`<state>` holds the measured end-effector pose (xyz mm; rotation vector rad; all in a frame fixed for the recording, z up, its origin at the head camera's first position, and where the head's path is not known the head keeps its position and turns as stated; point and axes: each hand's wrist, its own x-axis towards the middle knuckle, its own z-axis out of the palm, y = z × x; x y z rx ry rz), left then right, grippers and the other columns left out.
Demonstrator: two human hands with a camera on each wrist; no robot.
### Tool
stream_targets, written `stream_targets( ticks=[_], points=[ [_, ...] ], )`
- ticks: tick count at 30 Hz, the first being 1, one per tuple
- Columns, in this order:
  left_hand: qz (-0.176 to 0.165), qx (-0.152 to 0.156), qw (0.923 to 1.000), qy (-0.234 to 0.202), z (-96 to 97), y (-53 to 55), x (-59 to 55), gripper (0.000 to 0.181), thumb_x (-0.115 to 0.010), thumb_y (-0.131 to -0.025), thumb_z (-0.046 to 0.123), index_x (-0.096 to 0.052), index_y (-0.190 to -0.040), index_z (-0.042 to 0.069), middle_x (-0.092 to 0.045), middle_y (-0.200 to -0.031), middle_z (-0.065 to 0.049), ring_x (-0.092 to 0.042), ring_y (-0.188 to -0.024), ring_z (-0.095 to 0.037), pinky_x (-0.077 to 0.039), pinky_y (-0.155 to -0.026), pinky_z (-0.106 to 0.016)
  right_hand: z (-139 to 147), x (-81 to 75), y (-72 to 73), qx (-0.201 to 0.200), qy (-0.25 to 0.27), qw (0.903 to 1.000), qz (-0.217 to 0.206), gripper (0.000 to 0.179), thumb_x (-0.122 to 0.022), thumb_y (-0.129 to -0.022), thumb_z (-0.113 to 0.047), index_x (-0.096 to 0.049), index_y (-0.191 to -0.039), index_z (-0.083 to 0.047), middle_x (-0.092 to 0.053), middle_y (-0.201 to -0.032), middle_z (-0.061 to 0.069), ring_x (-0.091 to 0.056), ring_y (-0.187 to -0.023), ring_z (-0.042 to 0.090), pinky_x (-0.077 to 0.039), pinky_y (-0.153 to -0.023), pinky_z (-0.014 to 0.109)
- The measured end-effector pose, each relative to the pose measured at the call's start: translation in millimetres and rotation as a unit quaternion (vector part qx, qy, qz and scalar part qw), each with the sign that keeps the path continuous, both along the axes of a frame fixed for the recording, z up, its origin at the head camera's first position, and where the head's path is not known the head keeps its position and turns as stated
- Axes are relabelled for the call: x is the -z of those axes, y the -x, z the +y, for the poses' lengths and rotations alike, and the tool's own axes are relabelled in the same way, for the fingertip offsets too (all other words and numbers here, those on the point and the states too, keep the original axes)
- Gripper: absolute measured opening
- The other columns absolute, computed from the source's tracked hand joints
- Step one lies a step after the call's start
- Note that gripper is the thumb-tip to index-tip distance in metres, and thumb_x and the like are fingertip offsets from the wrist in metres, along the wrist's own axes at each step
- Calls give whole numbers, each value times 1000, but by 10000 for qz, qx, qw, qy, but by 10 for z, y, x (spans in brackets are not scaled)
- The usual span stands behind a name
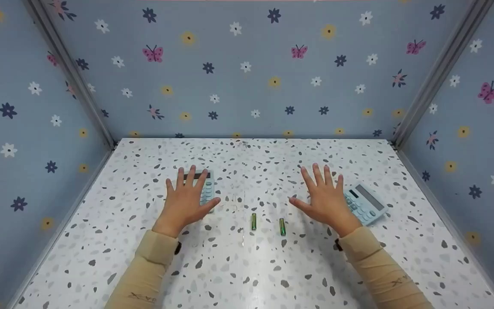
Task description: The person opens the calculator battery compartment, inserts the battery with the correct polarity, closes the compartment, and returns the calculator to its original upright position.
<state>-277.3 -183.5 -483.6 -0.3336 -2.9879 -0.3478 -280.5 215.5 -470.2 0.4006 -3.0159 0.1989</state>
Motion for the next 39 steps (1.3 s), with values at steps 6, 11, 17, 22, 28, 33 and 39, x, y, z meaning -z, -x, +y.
stream_targets(
  ticks=[6, 11, 17, 22, 28, 33, 39],
  points=[
    [-121, -61, 9999, -107, -64, 10, 8, 99, -59, -101, 72, -25, -174, 13, -18, -180, -26, -10, -164, -57, -14, -123, -86, -18, -46, 13, -99, 11, 9999, 13, 101, -58, -101, -73, -19, -176, -16, -14, -181, 23, -9, -166, 52, -8, -127, 83],
    [-180, -62, 9996, -207, -120, 14, 9, 99, -60, -102, 70, -25, -174, 11, -20, -178, -28, -17, -163, -59, -20, -121, -86, -64, -90, 13, -218, 99, 9997, -7, 100, -60, -101, -71, -20, -176, -17, -17, -181, 23, -14, -166, 52, -12, -128, 81],
    [-140, -39, 9996, -252, -176, 16, 1, 100, -61, -102, 69, -26, -173, 8, -25, -175, -32, -30, -157, -59, -31, -119, -83, -123, -133, 13, -350, 190, 9992, -79, 99, -62, -101, -69, -22, -175, -16, -19, -180, 22, -17, -166, 51, -15, -128, 79],
    [-279, -74, 9989, -375, -209, 17, -22, 101, -62, -103, 66, -25, -173, 4, -26, -174, -34, -35, -154, -60, -37, -118, -79, -169, -173, 23, -449, 217, 9987, -91, 100, -64, -101, -68, -23, -175, -15, -22, -180, 22, -20, -165, 50, -19, -128, 78],
    [-367, -63, 9974, -617, -285, 21, -17, 100, -63, -104, 63, -24, -172, 1, -27, -172, -36, -37, -153, -59, -40, -117, -76, -233, -211, 32, -686, 256, 9973, -22, 98, -65, -101, -65, -26, -174, -13, -31, -176, 25, -31, -161, 51, -28, -125, 76],
    [-377, -87, 9969, -678, -351, 25, -30, 100, -66, -104, 58, -23, -171, -3, -28, -171, -37, -39, -151, -61, -41, -116, -75, -298, -255, 55, -797, 393, 9960, -111, 97, -67, -101, -63, -27, -174, -13, -34, -174, 25, -35, -159, 51, -32, -126, 72],
    [-427, -184, 9962, -734, -387, 40, -56, 99, -67, -104, 56, -24, -170, -5, -29, -170, -38, -42, -148, -60, -41, -116, -75, -392, -329, 69, -923, 548, 9942, -114, 95, -70, -101, -61, -31, -172, -12, -39, -172, 23, -41, -157, 48, -36, -124, 71]
  ],
)
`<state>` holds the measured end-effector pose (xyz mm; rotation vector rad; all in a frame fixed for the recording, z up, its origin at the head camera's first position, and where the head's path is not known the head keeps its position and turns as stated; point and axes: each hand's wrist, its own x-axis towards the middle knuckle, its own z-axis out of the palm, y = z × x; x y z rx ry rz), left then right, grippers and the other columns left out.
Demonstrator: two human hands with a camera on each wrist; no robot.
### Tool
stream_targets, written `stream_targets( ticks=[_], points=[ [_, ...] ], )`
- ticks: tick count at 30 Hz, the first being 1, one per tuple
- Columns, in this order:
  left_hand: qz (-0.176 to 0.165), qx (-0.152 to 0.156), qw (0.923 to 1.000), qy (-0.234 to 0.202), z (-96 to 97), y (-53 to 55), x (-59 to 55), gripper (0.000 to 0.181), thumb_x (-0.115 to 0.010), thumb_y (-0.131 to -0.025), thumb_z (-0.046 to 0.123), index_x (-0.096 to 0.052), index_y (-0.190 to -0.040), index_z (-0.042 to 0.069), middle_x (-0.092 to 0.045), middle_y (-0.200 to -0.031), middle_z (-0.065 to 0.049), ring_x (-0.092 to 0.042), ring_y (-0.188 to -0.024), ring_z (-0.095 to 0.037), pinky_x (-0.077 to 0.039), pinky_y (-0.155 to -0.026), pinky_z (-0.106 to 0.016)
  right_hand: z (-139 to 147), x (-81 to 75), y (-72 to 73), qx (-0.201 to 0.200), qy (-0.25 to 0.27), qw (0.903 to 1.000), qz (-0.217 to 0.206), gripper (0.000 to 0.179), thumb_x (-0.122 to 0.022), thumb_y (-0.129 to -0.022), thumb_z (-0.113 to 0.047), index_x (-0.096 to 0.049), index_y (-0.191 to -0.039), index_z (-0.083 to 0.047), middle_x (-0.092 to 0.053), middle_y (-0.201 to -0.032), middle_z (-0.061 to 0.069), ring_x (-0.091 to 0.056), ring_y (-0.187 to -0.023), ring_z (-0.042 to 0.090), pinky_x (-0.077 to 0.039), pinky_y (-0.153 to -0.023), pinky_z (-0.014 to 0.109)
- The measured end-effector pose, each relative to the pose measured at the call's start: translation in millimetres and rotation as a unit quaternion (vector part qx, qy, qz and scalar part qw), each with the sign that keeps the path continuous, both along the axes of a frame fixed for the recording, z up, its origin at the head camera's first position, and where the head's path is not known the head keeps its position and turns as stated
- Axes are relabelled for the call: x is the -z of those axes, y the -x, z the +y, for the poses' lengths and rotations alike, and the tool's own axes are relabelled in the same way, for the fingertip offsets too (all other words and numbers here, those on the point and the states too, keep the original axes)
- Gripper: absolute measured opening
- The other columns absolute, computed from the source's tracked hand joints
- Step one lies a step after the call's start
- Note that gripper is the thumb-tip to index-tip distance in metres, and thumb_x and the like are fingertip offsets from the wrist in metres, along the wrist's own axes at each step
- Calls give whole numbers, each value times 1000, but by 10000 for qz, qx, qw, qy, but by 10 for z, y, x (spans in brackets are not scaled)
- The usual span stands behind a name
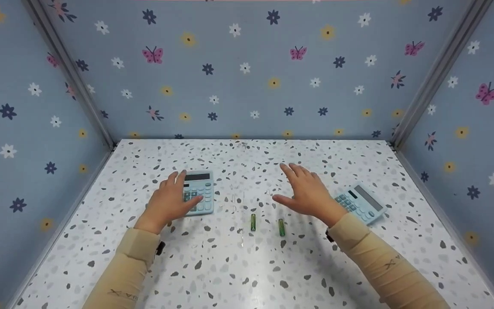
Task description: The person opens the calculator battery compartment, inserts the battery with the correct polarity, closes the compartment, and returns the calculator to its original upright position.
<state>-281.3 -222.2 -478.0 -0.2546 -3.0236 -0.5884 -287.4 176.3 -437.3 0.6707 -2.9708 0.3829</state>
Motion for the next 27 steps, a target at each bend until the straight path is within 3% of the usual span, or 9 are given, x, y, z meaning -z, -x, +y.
stream_targets(
  ticks=[14, 27],
  points=[
    [21, -20, 10000, 8, -83, 41, 8, 94, -69, -104, 48, -25, -169, -4, -33, -168, -35, -46, -146, -57, -44, -116, -71, -231, -96, 47, -298, 57, 9994, -170, 92, -73, -102, -53, -30, -173, -14, -41, -171, 23, -44, -155, 47, -41, -122, 68],
    [-136, 4, 9999, -58, -175, 74, 31, 93, -67, -106, 47, -25, -168, -8, -34, -167, -38, -43, -148, -59, -43, -116, -72, -469, -142, 111, -514, 542, 9951, -648, 90, -76, -102, -47, -30, -172, -16, -41, -172, 18, -48, -152, 43, -46, -119, 65]
  ],
)
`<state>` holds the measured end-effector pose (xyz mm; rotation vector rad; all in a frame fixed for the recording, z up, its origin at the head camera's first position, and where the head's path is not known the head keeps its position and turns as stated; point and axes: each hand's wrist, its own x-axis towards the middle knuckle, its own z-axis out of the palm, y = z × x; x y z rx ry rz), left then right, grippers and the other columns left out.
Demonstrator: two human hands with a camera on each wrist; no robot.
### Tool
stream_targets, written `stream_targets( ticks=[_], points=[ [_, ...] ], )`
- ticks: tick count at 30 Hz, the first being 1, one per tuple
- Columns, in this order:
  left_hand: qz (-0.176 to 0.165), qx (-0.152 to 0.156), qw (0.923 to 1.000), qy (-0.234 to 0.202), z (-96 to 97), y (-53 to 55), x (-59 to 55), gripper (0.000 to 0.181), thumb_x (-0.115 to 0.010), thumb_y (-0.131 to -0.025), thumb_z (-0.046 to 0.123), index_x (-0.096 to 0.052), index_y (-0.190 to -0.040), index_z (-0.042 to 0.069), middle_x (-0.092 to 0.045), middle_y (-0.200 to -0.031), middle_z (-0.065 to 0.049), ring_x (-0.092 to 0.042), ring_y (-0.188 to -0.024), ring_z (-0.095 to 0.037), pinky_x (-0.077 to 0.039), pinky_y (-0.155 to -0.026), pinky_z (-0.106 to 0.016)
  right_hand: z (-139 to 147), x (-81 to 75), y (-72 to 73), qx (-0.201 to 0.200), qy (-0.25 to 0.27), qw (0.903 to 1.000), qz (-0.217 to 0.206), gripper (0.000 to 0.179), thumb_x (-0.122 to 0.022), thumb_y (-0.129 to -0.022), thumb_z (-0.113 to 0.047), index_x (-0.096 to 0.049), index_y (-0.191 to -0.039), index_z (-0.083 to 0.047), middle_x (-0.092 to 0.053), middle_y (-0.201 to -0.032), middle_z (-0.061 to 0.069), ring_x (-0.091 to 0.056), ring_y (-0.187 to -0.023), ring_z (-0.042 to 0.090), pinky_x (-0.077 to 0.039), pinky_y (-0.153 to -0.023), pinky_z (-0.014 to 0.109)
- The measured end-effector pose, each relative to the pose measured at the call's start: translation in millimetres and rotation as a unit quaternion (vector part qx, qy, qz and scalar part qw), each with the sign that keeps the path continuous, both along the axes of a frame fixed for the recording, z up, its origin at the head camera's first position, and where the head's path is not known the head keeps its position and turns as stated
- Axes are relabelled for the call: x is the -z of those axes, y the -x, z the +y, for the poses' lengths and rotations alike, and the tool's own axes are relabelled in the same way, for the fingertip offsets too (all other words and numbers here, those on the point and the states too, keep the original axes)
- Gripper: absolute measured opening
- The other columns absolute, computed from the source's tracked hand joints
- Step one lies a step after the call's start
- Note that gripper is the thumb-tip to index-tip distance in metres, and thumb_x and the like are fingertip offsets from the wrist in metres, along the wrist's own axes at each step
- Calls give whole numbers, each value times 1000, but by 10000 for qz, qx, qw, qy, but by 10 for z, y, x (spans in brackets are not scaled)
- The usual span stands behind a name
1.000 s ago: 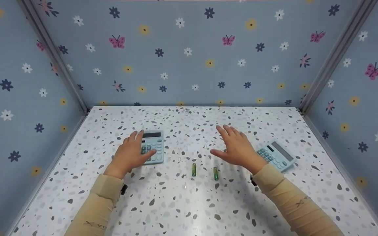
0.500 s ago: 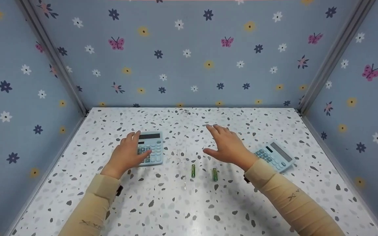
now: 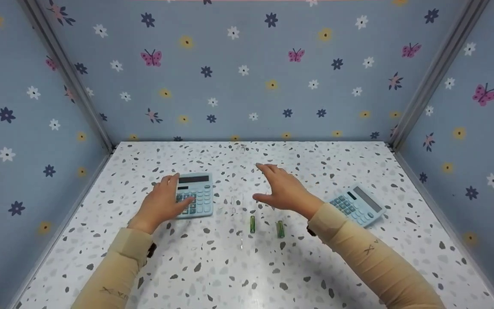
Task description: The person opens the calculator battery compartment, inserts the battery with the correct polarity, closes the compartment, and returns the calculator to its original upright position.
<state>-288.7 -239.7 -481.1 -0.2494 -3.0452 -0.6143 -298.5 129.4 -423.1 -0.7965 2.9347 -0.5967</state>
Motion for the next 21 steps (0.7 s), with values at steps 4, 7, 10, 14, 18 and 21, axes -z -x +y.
stream_targets(
  ticks=[4, 7, 10, 14, 18, 21],
  points=[
    [-10, -16, 10000, 0, -36, 14, 13, 93, -68, -105, 46, -25, -167, -9, -35, -166, -38, -44, -147, -58, -43, -117, -72, -70, -30, 28, -15, 131, 9996, -249, 91, -76, -102, -47, -28, -173, -17, -38, -174, 18, -46, -155, 41, -45, -121, 63],
    [-33, -52, 10000, -32, -59, 19, 11, 93, -69, -105, 46, -26, -167, -9, -35, -166, -38, -43, -148, -59, -41, -118, -72, -118, -54, 47, -37, 190, 9994, -303, 92, -76, -102, -47, -28, -174, -17, -38, -174, 17, -46, -155, 40, -45, -122, 61],
    [-57, -42, 9999, -95, -83, 27, 6, 94, -69, -105, 47, -26, -167, -9, -35, -166, -39, -42, -149, -59, -41, -119, -73, -168, -66, 65, -12, 223, 9992, -334, 92, -76, -101, -47, -28, -174, -18, -38, -174, 16, -48, -154, 39, -46, -121, 61],
    [-90, 11, 9998, -152, -114, 39, -2, 93, -67, -105, 47, -26, -167, -9, -34, -165, -39, -40, -149, -60, -40, -119, -73, -243, -63, 85, 7, 323, 9987, -398, 92, -77, -101, -46, -28, -173, -17, -40, -172, 16, -50, -152, 38, -48, -120, 60],
    [-169, -43, 9996, -213, -139, 58, -2, 93, -67, -106, 46, -25, -167, -9, -33, -166, -39, -39, -150, -59, -39, -120, -72, -327, -56, 109, -6, 467, 9975, -528, 92, -77, -101, -45, -28, -173, -16, -39, -173, 16, -48, -154, 37, -45, -123, 58],
    [-228, -111, 9993, -269, -152, 77, 5, 93, -66, -106, 46, -24, -168, -8, -32, -167, -39, -38, -150, -59, -38, -121, -73, -390, -52, 132, 4, 611, 9961, -644, 93, -78, -101, -44, -28, -173, -16, -37, -175, 16, -45, -156, 37, -43, -125, 57]
  ],
)
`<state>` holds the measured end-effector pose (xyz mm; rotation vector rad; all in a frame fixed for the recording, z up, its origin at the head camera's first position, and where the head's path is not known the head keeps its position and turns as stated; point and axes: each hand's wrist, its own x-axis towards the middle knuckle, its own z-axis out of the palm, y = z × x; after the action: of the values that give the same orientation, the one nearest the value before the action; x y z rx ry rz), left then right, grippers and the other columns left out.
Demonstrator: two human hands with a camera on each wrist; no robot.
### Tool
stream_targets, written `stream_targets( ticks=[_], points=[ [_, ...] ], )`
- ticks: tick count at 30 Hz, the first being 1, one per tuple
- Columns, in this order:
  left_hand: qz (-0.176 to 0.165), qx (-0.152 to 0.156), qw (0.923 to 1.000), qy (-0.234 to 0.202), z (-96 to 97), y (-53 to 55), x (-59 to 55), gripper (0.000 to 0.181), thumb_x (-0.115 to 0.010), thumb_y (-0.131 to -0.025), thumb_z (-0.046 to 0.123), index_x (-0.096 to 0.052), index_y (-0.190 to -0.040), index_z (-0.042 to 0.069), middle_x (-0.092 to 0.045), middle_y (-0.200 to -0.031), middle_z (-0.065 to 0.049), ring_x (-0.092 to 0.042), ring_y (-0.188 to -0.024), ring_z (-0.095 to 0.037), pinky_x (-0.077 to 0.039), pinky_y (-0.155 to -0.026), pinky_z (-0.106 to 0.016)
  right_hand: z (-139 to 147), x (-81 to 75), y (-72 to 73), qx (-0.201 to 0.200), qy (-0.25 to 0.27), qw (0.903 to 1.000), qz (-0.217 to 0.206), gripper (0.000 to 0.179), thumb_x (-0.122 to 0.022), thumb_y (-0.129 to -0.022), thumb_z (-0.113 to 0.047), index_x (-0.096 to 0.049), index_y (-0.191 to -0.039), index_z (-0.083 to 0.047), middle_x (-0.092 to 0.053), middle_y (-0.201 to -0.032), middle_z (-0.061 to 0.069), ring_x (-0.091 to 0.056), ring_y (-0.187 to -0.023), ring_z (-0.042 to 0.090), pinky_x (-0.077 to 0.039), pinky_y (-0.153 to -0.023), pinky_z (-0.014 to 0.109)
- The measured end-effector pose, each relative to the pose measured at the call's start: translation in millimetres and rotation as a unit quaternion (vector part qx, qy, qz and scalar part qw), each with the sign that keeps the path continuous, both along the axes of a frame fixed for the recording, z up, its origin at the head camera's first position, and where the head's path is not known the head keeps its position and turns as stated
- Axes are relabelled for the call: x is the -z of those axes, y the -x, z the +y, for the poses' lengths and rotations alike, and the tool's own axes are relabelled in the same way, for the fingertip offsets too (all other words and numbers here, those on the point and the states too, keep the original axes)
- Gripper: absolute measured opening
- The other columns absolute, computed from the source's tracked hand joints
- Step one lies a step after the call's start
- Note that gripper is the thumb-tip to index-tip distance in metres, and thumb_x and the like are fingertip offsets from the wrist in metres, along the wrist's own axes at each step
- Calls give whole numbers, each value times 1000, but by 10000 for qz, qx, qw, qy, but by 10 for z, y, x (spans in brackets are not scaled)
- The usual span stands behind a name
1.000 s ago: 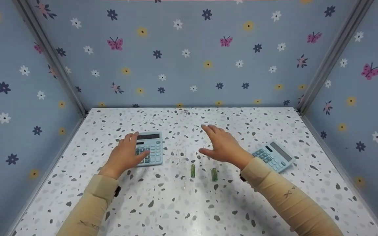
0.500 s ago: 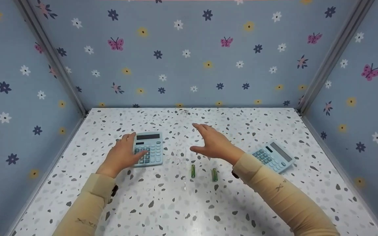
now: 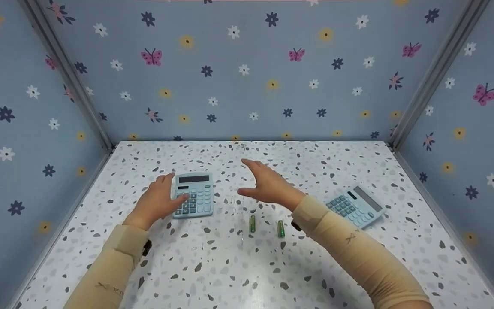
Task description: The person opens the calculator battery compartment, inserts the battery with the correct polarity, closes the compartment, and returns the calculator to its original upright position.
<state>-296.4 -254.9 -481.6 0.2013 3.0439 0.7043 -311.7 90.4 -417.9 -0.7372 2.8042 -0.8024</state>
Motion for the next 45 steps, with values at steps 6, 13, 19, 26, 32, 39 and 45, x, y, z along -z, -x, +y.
stream_targets(
  ticks=[6, 13, 19, 26, 32, 39, 45],
  points=[
    [-162, -82, 9998, -112, -8, 32, 18, 94, -66, -106, 47, -23, -169, -7, -29, -169, -38, -35, -154, -58, -34, -123, -73, -106, 50, 47, -35, 330, 9993, -181, 94, -79, -101, -41, -27, -174, -15, -35, -177, 13, -40, -160, 35, -38, -130, 54],
    [-337, -158, 9984, -434, -48, 73, 31, 94, -66, -106, 48, -21, -169, -7, -25, -171, -38, -32, -156, -57, -30, -126, -72, -228, 115, 120, 12, 916, 9938, -625, 93, -81, -100, -34, -28, -173, -16, -44, -169, 20, -51, -151, 40, -50, -119, 54],
    [-445, -185, 9975, -512, -87, 120, 57, 93, -64, -107, 46, -19, -169, -7, -24, -172, -38, -31, -157, -56, -29, -128, -71, -332, 179, 184, 149, 1297, 9862, -1022, 94, -83, -99, -33, -28, -173, -18, -48, -164, 19, -53, -148, 41, -52, -116, 54],
    [-582, -288, 9953, -724, -104, 179, 69, 94, -62, -107, 48, -18, -171, -5, -21, -174, -36, -25, -161, -55, -22, -130, -72, -433, 274, 224, 341, 1567, 9782, -1321, 95, -83, -97, -35, -28, -173, -17, -54, -155, 20, -60, -141, 39, -55, -111, 54],
    [-650, -283, 9916, -1082, -103, 207, 74, 92, -63, -108, 44, -16, -171, -7, -22, -174, -35, -24, -161, -54, -22, -130, -71, -490, 350, 228, 348, 1690, 9745, -1438, 94, -83, -98, -33, -28, -173, -15, -54, -154, 22, -64, -134, 35, -57, -107, 53],
    [-845, -361, 9854, -1430, -106, 229, 71, 93, -63, -109, 43, -14, -171, -7, -23, -173, -37, -27, -160, -54, -30, -129, -68, -590, 416, 239, 532, 1699, 9695, -1684, 95, -84, -97, -33, -30, -171, -9, -56, -154, 23, -65, -129, 34, -54, -111, 53],
    [-1045, -498, 9778, -1749, -127, 241, 110, 97, -67, -106, 43, -14, -171, -7, -25, -172, -37, -29, -159, -54, -31, -128, -68, -685, 493, 225, 656, 1772, 9631, -1919, 94, -83, -97, -33, -31, -170, -5, -62, -142, 20, -64, -108, 24, -57, -96, 45]
  ],
)
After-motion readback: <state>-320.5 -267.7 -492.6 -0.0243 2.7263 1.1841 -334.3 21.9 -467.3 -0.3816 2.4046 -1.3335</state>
